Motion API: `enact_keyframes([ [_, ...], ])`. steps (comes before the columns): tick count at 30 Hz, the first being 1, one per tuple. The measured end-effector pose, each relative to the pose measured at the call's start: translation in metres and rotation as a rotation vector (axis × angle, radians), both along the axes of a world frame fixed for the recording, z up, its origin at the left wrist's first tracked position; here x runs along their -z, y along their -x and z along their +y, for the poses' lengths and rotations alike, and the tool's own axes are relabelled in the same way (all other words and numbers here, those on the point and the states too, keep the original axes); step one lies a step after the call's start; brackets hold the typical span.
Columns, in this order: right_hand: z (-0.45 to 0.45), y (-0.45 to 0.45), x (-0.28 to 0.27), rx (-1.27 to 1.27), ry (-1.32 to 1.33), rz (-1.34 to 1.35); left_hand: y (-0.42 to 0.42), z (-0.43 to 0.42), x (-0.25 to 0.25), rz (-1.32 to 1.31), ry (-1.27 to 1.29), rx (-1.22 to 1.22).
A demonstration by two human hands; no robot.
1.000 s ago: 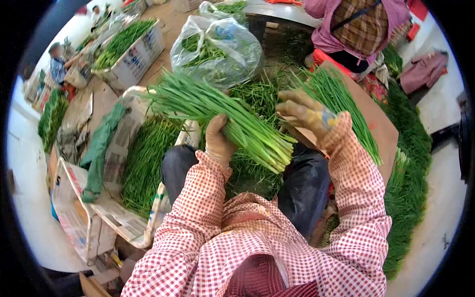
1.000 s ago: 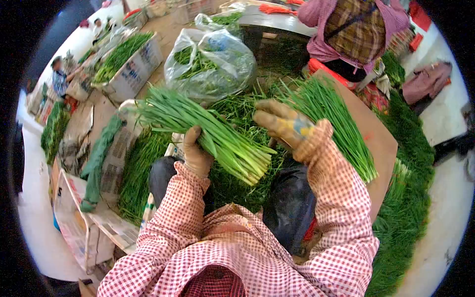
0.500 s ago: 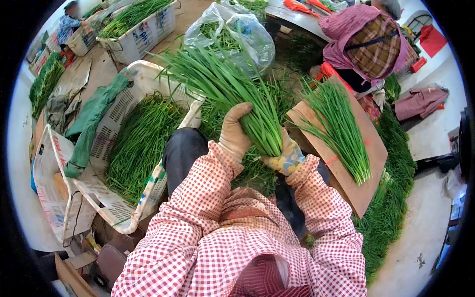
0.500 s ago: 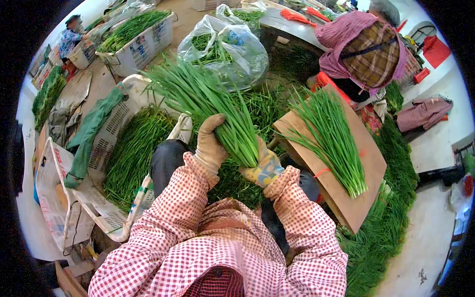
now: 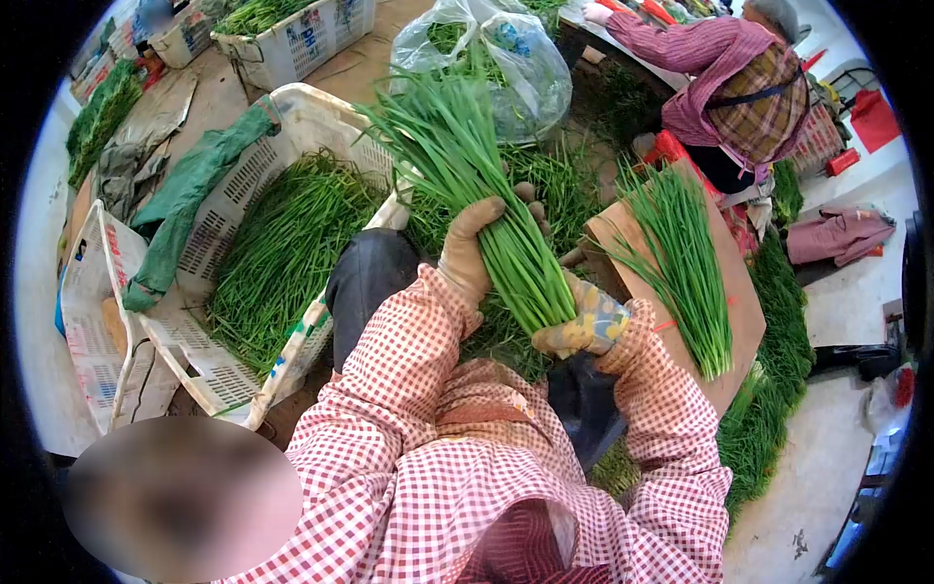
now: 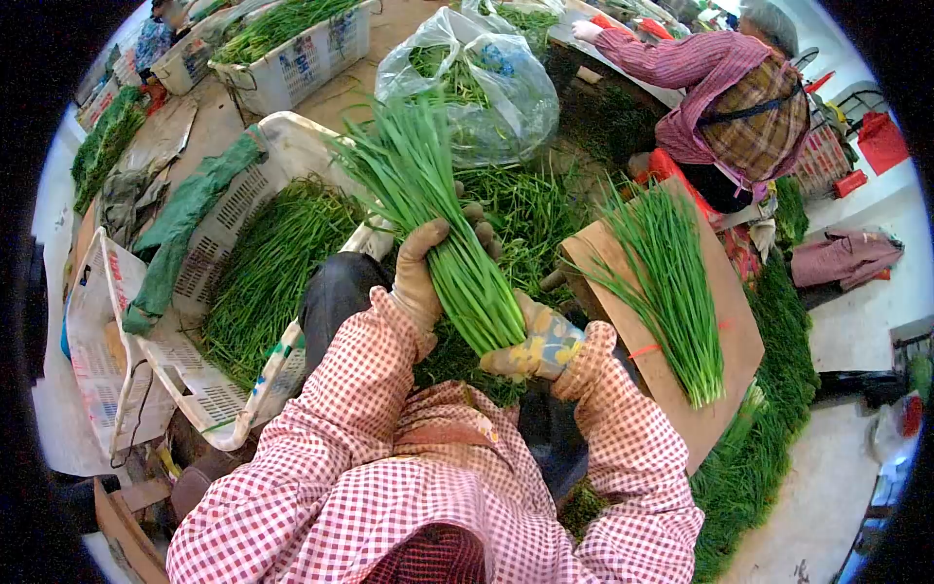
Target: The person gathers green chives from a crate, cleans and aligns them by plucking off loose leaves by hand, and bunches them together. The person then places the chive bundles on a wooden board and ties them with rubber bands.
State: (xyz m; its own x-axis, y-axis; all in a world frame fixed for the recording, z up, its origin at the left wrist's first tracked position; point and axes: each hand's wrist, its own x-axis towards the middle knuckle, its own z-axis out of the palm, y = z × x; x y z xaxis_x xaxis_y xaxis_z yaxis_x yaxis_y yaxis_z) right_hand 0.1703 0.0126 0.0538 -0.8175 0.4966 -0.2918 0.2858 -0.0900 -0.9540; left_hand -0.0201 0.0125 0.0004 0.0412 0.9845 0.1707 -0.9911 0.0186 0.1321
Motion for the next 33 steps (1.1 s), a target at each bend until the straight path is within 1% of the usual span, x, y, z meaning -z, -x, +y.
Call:
enact_keyframes([
  [1, 0.000, 0.003, -0.021, 0.003, -0.022, -0.065, -0.002, 0.001, -0.005, -0.026, -0.010, -0.123],
  [2, -0.001, 0.006, -0.056, -0.014, -0.094, -0.323, -0.001, -0.004, -0.015, -0.024, 0.025, -0.159],
  [3, 0.004, -0.005, -0.050, -0.011, -0.098, -0.328, 0.002, -0.006, -0.019, -0.029, 0.022, -0.157],
  [4, 0.009, -0.011, -0.046, 0.114, -0.273, -0.235, 0.006, -0.008, -0.021, -0.027, 0.024, -0.125],
  [5, 0.009, -0.015, -0.042, 0.163, -0.367, -0.161, 0.009, -0.009, -0.021, -0.026, 0.028, -0.097],
  [7, 0.002, -0.003, -0.054, 0.262, -0.573, -0.028, 0.010, -0.006, -0.016, 0.016, 0.039, -0.140],
  [9, -0.012, 0.020, -0.068, 0.289, -0.767, -0.189, 0.009, -0.006, -0.016, 0.109, 0.121, -0.207],
  [10, -0.011, 0.028, -0.054, 0.309, -0.891, -0.163, 0.011, -0.004, -0.014, 0.139, 0.132, -0.133],
  [11, -0.010, 0.031, -0.040, 0.310, -0.895, -0.159, 0.012, -0.004, -0.013, 0.142, 0.128, -0.135],
  [13, -0.005, 0.040, -0.023, 0.527, -0.902, 0.036, 0.018, -0.007, -0.017, 0.143, 0.150, -0.202],
  [14, -0.004, 0.041, -0.018, 0.579, -0.862, 0.099, 0.022, -0.009, -0.019, 0.146, 0.150, -0.220],
  [15, -0.006, 0.045, -0.019, 0.567, -0.857, 0.110, 0.026, -0.011, -0.020, 0.161, 0.180, -0.249],
  [17, -0.007, 0.052, -0.021, 0.733, -0.453, 0.295, 0.035, -0.012, -0.024, 0.184, 0.205, -0.288],
  [18, -0.007, 0.053, -0.018, 0.710, -0.261, 0.507, 0.040, -0.013, -0.028, 0.220, 0.243, -0.357],
  [19, -0.008, 0.053, -0.017, 0.705, -0.257, 0.510, 0.044, -0.012, -0.031, 0.254, 0.284, -0.425],
  [21, -0.009, 0.049, -0.019, 0.682, -0.146, 0.594, 0.062, -0.006, -0.024, 0.253, 0.331, -0.454],
  [23, -0.005, 0.039, -0.009, 0.642, -0.184, 0.652, 0.080, -0.001, -0.023, 0.163, 0.190, -0.514],
  [25, -0.015, 0.020, -0.001, 0.686, -0.143, 0.519, 0.096, -0.004, -0.032, 0.162, 0.153, -0.659],
  [26, -0.016, 0.008, 0.004, 0.756, -0.087, 0.377, 0.105, -0.012, -0.038, 0.144, 0.126, -0.611],
  [27, -0.013, -0.013, 0.017, 0.750, -0.084, 0.379, 0.113, -0.020, -0.045, 0.125, 0.102, -0.563],
  [28, -0.007, -0.039, 0.033, 0.609, -0.084, 0.048, 0.120, -0.024, -0.046, 0.127, 0.104, -0.568],
  [29, -0.003, -0.055, 0.042, 0.462, -0.082, -0.279, 0.125, -0.028, -0.046, 0.185, 0.104, -0.566],
  [30, -0.001, -0.059, 0.037, 0.466, -0.076, -0.278, 0.126, -0.029, -0.046, 0.244, 0.103, -0.559],
  [31, 0.000, -0.060, 0.025, 0.270, -0.556, -0.426, 0.123, -0.029, -0.046, 0.250, 0.106, -0.547],
  [32, 0.003, -0.060, 0.018, 0.054, -1.026, -0.567, 0.116, -0.029, -0.045, 0.259, 0.107, -0.484],
  [33, 0.012, -0.051, 0.023, 0.208, -0.812, -0.322, 0.105, -0.030, -0.043, 0.267, 0.109, -0.416],
])
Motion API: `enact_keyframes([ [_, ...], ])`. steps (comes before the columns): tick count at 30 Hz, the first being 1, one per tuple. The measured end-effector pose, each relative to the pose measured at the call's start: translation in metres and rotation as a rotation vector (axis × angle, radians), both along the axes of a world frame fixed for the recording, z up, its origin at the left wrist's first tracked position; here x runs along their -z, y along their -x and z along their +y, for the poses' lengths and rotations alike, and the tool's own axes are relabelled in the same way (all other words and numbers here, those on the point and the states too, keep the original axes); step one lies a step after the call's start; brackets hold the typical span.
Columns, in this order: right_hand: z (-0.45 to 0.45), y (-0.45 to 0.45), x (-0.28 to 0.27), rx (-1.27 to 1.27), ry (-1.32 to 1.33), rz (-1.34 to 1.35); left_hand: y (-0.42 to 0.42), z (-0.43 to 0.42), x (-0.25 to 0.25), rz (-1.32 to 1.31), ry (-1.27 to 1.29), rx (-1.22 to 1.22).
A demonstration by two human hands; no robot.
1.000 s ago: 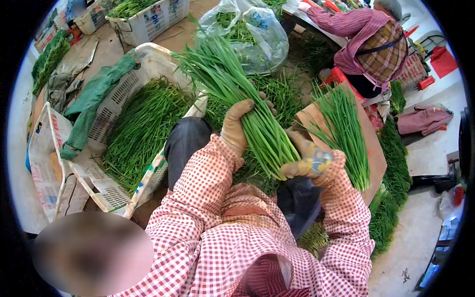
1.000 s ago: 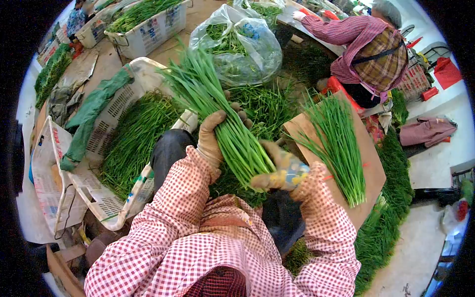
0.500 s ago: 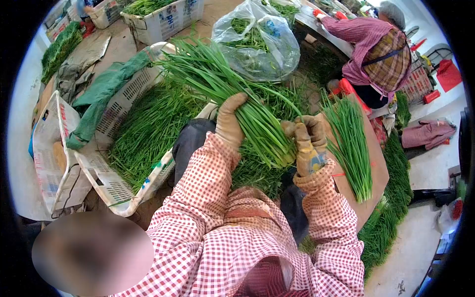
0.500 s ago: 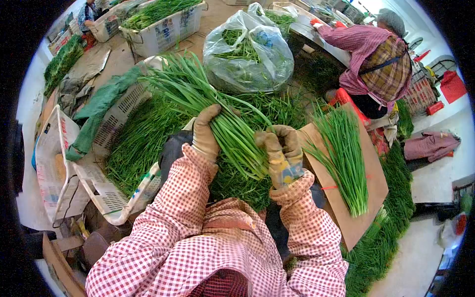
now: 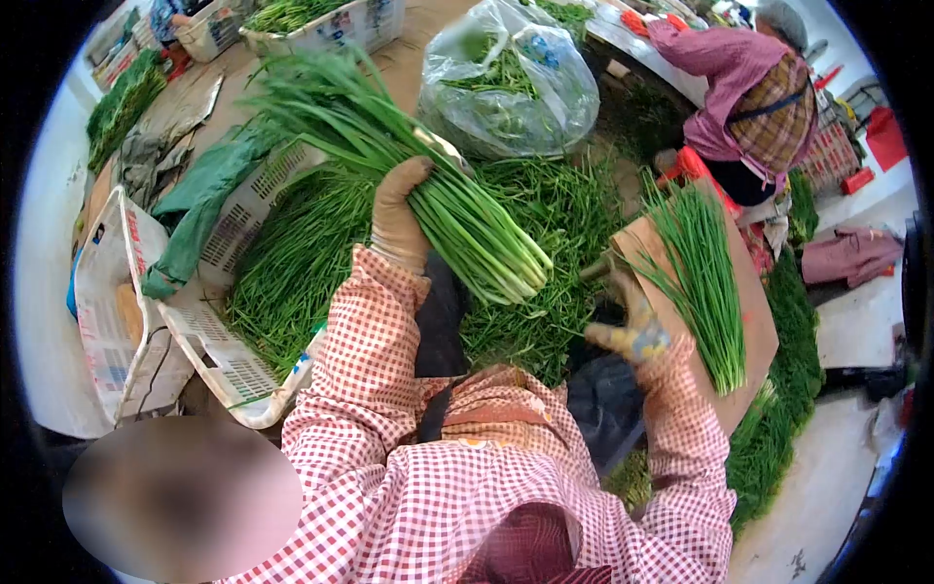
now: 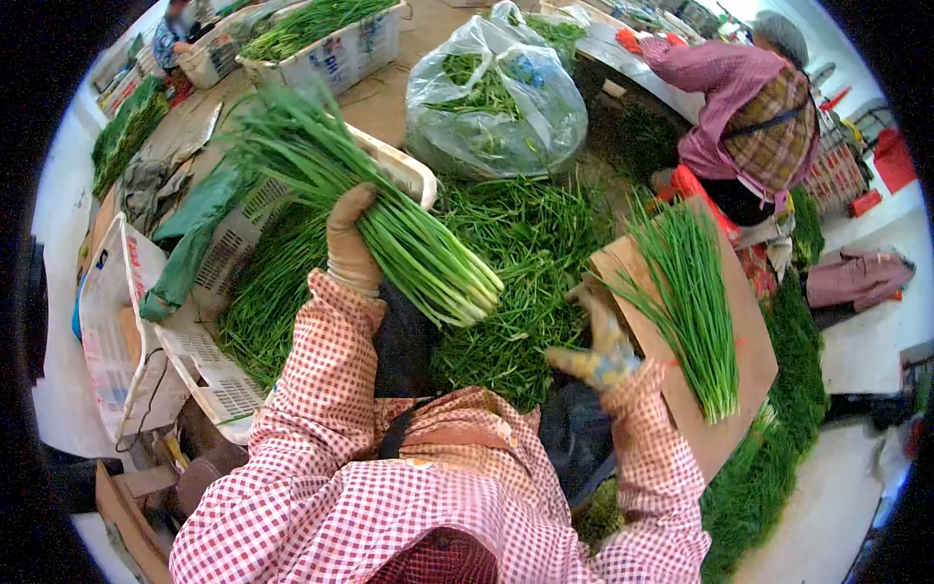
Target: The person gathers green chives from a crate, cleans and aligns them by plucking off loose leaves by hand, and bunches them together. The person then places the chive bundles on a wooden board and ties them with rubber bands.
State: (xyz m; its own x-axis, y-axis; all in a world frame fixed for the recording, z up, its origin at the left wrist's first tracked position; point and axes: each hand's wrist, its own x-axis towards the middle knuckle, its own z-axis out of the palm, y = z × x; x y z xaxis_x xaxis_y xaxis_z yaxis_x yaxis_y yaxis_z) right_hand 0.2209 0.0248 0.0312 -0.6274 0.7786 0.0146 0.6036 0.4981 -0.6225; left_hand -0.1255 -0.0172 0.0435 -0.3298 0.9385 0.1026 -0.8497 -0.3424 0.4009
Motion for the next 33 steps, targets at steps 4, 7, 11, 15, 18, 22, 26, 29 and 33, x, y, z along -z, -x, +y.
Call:
enact_keyframes([
  [4, -0.008, 0.083, -0.083, -0.044, 0.252, -0.007, -0.046, 0.005, 0.007, 0.075, 0.098, 0.184],
  [7, -0.016, 0.098, -0.043, -0.148, 0.365, 0.196, -0.067, 0.010, 0.003, 0.044, 0.083, 0.147],
  [11, -0.042, 0.104, 0.020, -0.030, 0.240, 0.410, -0.077, 0.015, 0.029, -0.099, 0.090, 0.309],
  [15, -0.047, 0.104, 0.064, 0.128, 0.352, 0.648, -0.089, 0.017, 0.043, -0.208, 0.109, 0.354],
  [18, -0.043, 0.097, 0.072, 0.165, 0.206, 0.472, -0.096, 0.019, 0.048, -0.237, 0.035, 0.357],
  [22, -0.042, 0.095, 0.072, 0.205, 0.144, 0.390, -0.095, 0.022, 0.048, -0.254, -0.027, 0.399],
  [26, -0.035, 0.091, 0.084, 0.164, -0.101, 0.236, -0.089, 0.022, 0.074, -0.175, -0.002, 0.424],
  [29, -0.032, 0.082, 0.078, 0.167, -0.079, 0.444, -0.094, -0.008, 0.060, -0.008, 0.434, 0.315],
  [33, -0.020, 0.070, 0.068, 0.213, 0.036, 0.127, -0.121, -0.050, 0.047, 0.118, 0.951, 0.460],
])
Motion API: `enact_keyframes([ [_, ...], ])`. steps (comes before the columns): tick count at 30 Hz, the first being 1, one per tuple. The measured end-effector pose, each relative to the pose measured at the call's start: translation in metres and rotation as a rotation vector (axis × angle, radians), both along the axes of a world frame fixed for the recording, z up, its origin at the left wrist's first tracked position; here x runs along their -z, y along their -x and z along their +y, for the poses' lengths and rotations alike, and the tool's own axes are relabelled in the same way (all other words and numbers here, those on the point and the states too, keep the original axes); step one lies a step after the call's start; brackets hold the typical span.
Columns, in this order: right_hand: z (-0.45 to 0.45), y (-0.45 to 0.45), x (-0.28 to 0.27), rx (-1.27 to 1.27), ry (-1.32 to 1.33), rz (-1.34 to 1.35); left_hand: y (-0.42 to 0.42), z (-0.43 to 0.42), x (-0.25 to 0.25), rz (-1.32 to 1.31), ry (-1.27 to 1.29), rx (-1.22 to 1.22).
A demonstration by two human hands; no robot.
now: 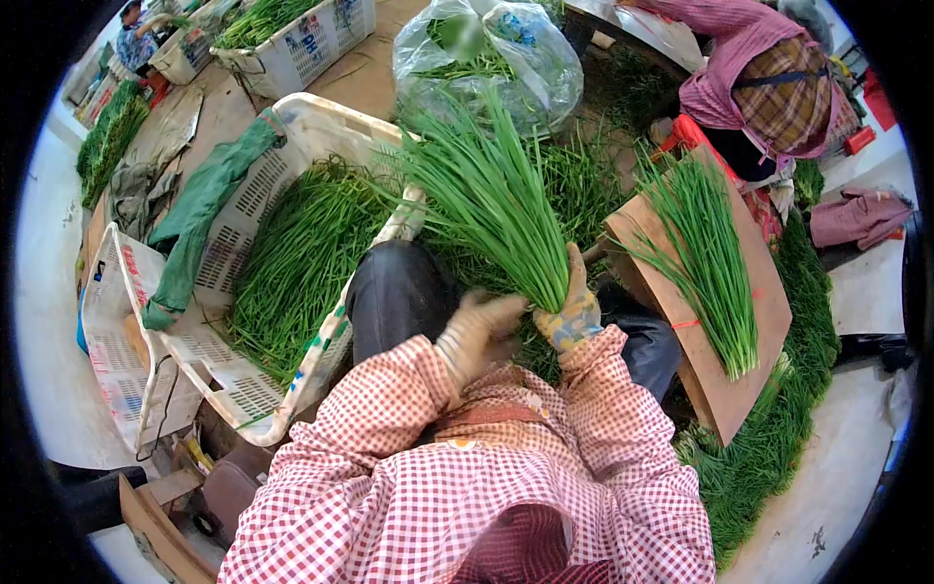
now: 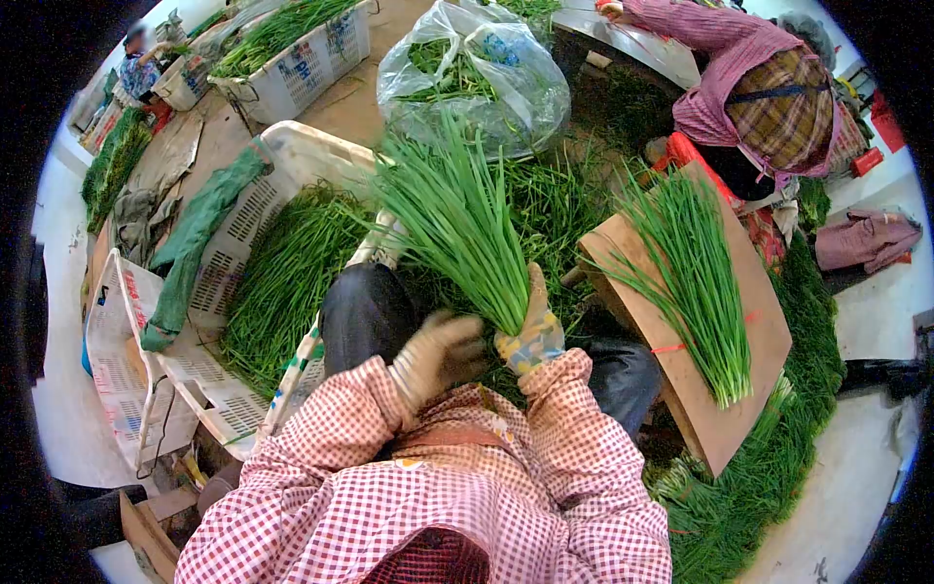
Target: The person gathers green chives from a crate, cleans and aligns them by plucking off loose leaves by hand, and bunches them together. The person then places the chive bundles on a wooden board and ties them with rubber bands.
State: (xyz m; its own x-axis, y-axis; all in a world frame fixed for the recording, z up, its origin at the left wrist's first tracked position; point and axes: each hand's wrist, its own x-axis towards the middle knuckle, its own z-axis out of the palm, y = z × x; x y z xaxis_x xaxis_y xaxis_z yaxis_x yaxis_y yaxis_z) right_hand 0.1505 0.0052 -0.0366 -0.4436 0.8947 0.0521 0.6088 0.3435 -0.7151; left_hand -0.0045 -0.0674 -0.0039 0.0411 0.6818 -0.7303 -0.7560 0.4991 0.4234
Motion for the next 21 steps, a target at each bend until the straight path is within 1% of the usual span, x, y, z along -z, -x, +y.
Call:
enact_keyframes([
  [1, 0.005, -0.002, 0.008, -0.002, -0.001, -0.002, -0.006, -0.007, -0.003, -0.049, 0.014, 0.100],
  [2, 0.009, -0.004, 0.019, -0.080, -0.147, -0.066, -0.011, -0.013, 0.007, -0.105, -0.069, 0.197],
  [3, 0.013, -0.009, 0.033, -0.157, -0.293, -0.132, -0.012, -0.013, -0.009, 0.020, -0.167, 0.336],
  [5, 0.018, -0.019, 0.055, -0.181, -0.258, -0.117, -0.028, -0.022, -0.006, 0.556, -0.368, 0.219],
  [6, 0.018, -0.018, 0.056, -0.205, -0.275, -0.174, -0.027, -0.022, -0.005, 0.553, -0.368, 0.219],
  [8, 0.017, -0.019, 0.058, -0.214, -0.291, -0.223, -0.020, -0.018, -0.004, 0.783, -0.538, 0.211],
  [9, 0.010, -0.016, 0.048, -0.215, -0.153, 0.011, -0.020, -0.012, -0.006, 0.724, -0.562, 0.117],
  [10, 0.004, -0.012, 0.036, -0.218, -0.018, 0.245, -0.020, -0.008, -0.011, 0.682, -0.542, 0.098],
  [11, -0.003, -0.009, 0.021, -0.217, -0.018, 0.248, -0.019, -0.002, -0.017, 0.642, -0.526, 0.077],
  [12, -0.012, -0.006, 0.003, -0.206, 0.105, 0.337, -0.018, 0.003, -0.013, 0.644, -0.526, 0.078],
  [14, -0.028, 0.001, -0.024, -0.107, 0.017, 0.196, -0.018, 0.012, 0.002, 0.664, -0.479, 0.054],
  [15, -0.036, 0.004, -0.038, -0.058, -0.021, 0.125, -0.016, 0.014, -0.006, 0.665, -0.483, 0.056],
  [16, -0.039, 0.013, -0.048, 0.027, 0.153, 0.292, -0.013, 0.014, -0.018, 0.666, -0.415, 0.158],
  [17, -0.038, 0.015, -0.047, 0.074, 0.278, 0.417, -0.011, 0.013, -0.024, 0.665, -0.341, 0.263],
  [18, -0.036, 0.017, -0.045, 0.132, 0.399, 0.551, -0.015, 0.017, -0.002, 0.636, -0.450, 0.164],
  [19, -0.035, 0.019, -0.044, 0.199, 0.508, 0.686, -0.013, 0.019, 0.001, 0.638, -0.449, 0.167],
  [21, -0.032, 0.018, -0.034, 0.187, 0.586, 0.771, -0.007, 0.024, -0.001, 0.647, -0.414, 0.288],
])
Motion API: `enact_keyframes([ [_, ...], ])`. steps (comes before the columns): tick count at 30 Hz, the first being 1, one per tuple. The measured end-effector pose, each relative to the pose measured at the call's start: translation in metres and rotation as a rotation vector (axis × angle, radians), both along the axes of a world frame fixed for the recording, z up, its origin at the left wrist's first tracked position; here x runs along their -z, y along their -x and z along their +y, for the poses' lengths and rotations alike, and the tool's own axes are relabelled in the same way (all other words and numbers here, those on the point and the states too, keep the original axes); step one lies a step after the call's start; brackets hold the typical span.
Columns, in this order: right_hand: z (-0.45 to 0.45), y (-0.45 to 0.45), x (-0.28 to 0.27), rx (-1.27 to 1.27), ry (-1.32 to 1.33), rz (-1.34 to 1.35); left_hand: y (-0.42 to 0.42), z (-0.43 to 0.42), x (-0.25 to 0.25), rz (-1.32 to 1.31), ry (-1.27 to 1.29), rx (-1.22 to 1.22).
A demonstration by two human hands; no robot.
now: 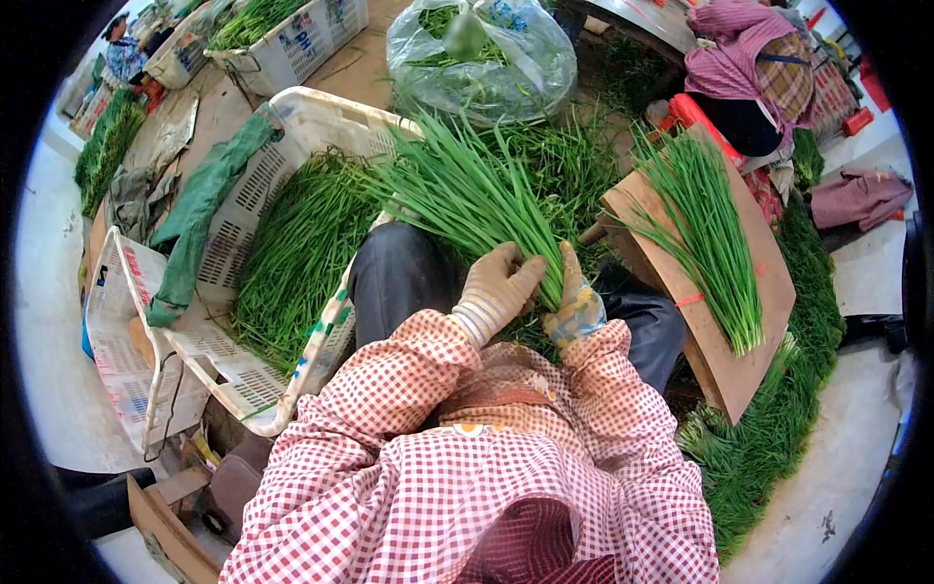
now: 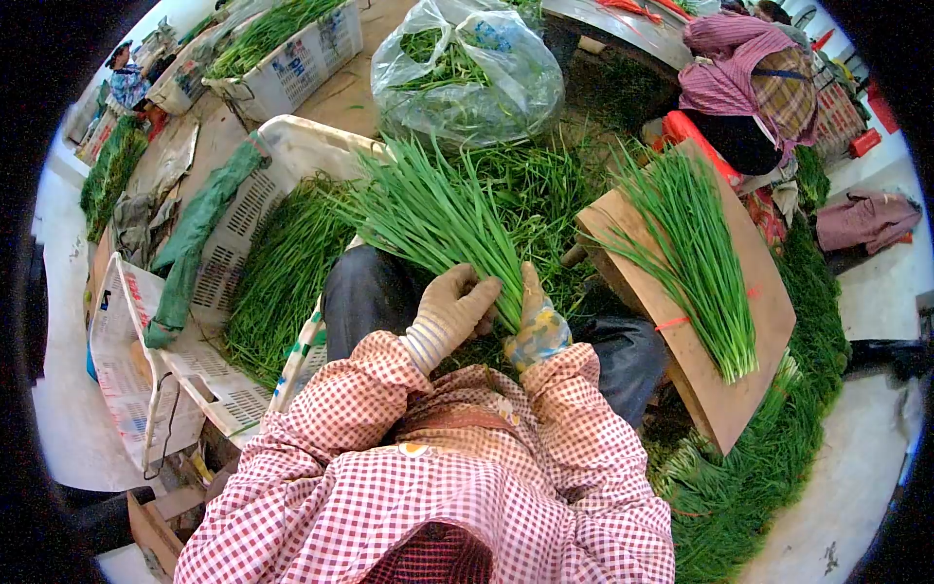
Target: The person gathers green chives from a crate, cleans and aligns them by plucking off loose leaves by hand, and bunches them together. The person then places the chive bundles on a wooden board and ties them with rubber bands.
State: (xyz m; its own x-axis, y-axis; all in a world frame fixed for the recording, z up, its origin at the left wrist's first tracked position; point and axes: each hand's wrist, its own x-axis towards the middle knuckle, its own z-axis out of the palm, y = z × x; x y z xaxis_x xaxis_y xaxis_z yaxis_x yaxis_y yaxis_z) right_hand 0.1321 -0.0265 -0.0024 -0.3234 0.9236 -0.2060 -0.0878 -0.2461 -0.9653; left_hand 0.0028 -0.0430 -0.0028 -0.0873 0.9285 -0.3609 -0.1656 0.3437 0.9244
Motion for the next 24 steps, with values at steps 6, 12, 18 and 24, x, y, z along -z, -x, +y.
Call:
enact_keyframes([
  [6, 0.027, -0.041, 0.072, -0.056, -0.167, -0.219, 0.029, 0.008, -0.048, -0.402, -0.198, -0.293],
  [12, 0.056, -0.045, 0.028, -0.100, 0.659, 0.474, 0.090, 0.002, -0.012, 0.379, -0.158, 0.445],
  [18, 0.062, -0.042, -0.001, -0.159, 0.651, 0.510, 0.039, -0.023, -0.005, 0.306, 0.018, 0.989],
  [24, 0.027, -0.040, 0.000, -0.438, -0.234, -0.533, 0.002, -0.003, -0.002, -1.004, -0.063, 0.296],
])
